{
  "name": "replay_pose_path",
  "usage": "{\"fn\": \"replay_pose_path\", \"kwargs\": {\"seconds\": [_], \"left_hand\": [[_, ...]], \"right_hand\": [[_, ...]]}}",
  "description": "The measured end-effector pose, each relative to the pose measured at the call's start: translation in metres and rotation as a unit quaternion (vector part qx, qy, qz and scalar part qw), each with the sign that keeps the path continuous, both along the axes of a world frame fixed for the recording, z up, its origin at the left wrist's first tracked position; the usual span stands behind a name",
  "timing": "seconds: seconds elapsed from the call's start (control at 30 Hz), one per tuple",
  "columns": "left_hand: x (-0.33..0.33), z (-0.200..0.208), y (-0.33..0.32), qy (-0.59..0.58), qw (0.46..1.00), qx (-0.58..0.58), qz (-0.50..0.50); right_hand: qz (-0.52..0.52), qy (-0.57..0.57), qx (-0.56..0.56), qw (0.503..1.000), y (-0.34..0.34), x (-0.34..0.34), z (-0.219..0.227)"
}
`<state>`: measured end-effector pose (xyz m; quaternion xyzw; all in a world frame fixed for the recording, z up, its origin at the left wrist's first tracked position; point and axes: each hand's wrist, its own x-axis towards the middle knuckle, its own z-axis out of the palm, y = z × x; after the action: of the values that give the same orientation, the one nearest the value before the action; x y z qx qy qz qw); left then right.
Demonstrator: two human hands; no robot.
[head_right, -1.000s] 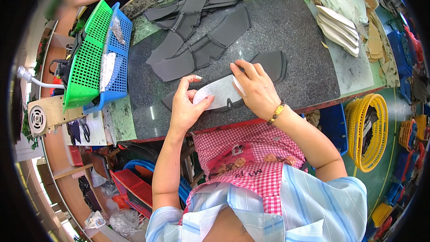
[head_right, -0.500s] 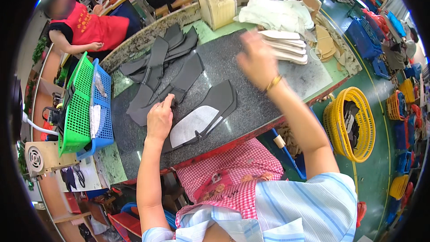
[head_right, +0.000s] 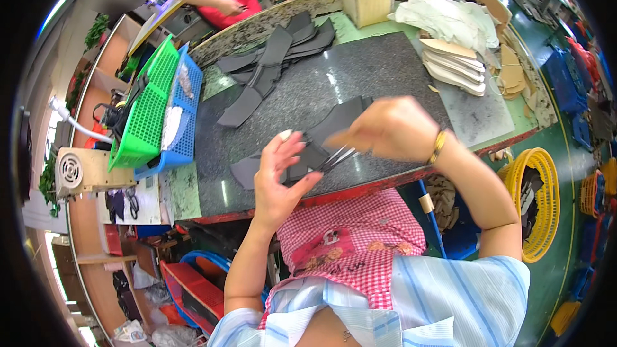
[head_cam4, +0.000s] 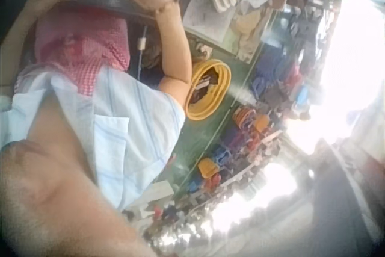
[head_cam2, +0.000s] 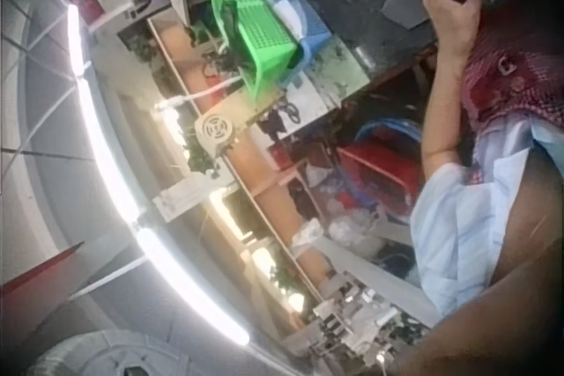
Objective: The worker is applying white adhesive or reinforcement strips to black shoe upper components at a workstation.
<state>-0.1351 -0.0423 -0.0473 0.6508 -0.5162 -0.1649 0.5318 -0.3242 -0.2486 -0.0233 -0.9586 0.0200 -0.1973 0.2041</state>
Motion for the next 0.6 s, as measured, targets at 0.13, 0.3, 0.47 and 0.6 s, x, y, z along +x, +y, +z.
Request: {"fn": "replay_pose_path", "kwargs": {"seconds": [0.13, 0.3, 0.47, 0.6], "left_hand": [[-0.007, 0.005, -0.008, 0.136, 0.990, 0.039, -0.021], [-0.027, -0.003, 0.000, -0.030, 0.996, -0.057, 0.066], [-0.038, -0.001, 0.010, -0.098, 0.984, -0.139, 0.060], [-0.041, 0.008, 0.018, 0.245, 0.968, -0.059, -0.019]], "right_hand": [[-0.088, -0.075, 0.029, 0.993, 0.065, 0.030, -0.002], [-0.132, -0.194, 0.223, 0.946, 0.098, 0.041, -0.014], [-0.149, -0.071, 0.531, 0.831, 0.111, 0.038, -0.013], [-0.062, -0.070, 0.633, 0.769, 0.107, 0.026, -0.010]]}}
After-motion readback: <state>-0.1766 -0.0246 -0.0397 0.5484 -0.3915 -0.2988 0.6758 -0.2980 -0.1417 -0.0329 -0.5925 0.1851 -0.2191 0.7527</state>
